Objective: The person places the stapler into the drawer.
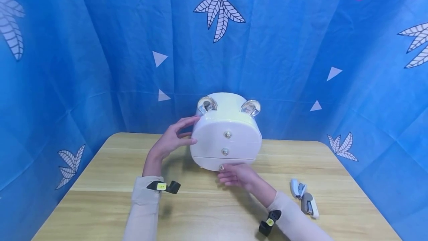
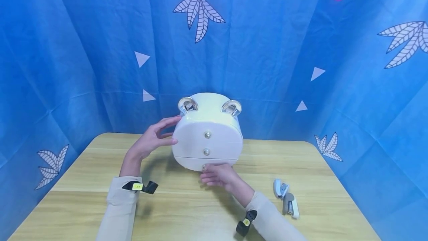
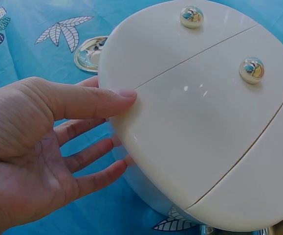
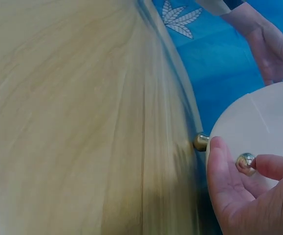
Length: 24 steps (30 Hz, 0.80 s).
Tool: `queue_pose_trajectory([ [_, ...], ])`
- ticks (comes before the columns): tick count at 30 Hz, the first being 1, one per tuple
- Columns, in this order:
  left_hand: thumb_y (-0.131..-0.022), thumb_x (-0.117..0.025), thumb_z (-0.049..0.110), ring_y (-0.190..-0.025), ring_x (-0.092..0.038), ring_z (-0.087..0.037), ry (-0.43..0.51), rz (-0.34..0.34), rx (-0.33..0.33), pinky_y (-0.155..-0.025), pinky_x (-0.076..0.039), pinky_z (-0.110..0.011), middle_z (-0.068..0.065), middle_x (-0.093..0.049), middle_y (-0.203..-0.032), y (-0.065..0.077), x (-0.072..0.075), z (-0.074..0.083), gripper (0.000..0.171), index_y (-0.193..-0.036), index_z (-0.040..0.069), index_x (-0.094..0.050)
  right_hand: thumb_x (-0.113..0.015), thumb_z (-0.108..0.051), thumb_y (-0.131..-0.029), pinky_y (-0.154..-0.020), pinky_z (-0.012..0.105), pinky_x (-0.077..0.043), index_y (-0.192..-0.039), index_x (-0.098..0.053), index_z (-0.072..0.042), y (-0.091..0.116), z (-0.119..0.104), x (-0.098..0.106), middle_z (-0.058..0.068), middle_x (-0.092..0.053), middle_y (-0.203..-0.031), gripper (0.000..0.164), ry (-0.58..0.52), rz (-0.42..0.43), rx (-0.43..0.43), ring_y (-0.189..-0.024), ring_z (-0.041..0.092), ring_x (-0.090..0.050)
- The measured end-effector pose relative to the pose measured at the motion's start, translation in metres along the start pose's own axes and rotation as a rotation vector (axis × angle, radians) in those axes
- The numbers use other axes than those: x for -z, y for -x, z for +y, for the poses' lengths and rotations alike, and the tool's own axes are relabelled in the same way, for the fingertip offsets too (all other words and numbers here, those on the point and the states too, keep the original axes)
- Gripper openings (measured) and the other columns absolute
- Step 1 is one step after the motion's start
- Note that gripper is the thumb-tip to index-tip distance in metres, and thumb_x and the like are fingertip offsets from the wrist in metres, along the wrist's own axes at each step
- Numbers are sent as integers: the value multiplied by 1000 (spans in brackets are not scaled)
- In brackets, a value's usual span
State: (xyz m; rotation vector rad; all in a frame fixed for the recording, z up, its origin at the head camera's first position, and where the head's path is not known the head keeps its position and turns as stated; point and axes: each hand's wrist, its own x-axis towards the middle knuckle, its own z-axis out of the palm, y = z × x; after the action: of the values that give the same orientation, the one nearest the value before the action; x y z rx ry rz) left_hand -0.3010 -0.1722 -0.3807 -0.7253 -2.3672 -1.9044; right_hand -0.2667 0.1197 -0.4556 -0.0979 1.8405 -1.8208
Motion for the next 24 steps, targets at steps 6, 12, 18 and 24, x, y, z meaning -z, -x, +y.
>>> queue_pose_trajectory([
  [6,-87,-81,8,-149,-35,-29,7,-5,-12,-116,-41,-58,1,-42,-159,-1,-2,1,71,-150,23,-52,-60,-23,-102,-82,31,-63,-124,-62,11,11,3,-1,19,-76,-106,41,13,-30,-1,-86,19,-77],
  [12,-87,-81,9,-149,-36,-29,2,-7,-19,-116,-41,-59,2,-42,-159,-1,-1,1,72,-150,24,-51,-59,-25,-103,-80,31,-63,-124,-61,12,27,5,-5,19,-77,-103,43,74,-28,8,-83,17,-76],
  [18,-89,-78,8,-151,-33,-29,3,-45,-50,-115,-41,-58,3,-38,-162,0,2,1,71,-152,23,-49,-59,-29,-103,-78,33,-63,-119,-64,12,48,10,-12,17,-77,-99,45,152,-23,16,-82,20,-75],
  [24,-90,-76,7,-152,-31,-28,-8,-57,-60,-115,-41,-59,3,-37,-163,1,3,0,72,-153,24,-48,-57,-31,-104,-75,35,-63,-115,-66,11,66,19,-18,20,-77,-97,44,212,-25,45,-79,20,-75],
])
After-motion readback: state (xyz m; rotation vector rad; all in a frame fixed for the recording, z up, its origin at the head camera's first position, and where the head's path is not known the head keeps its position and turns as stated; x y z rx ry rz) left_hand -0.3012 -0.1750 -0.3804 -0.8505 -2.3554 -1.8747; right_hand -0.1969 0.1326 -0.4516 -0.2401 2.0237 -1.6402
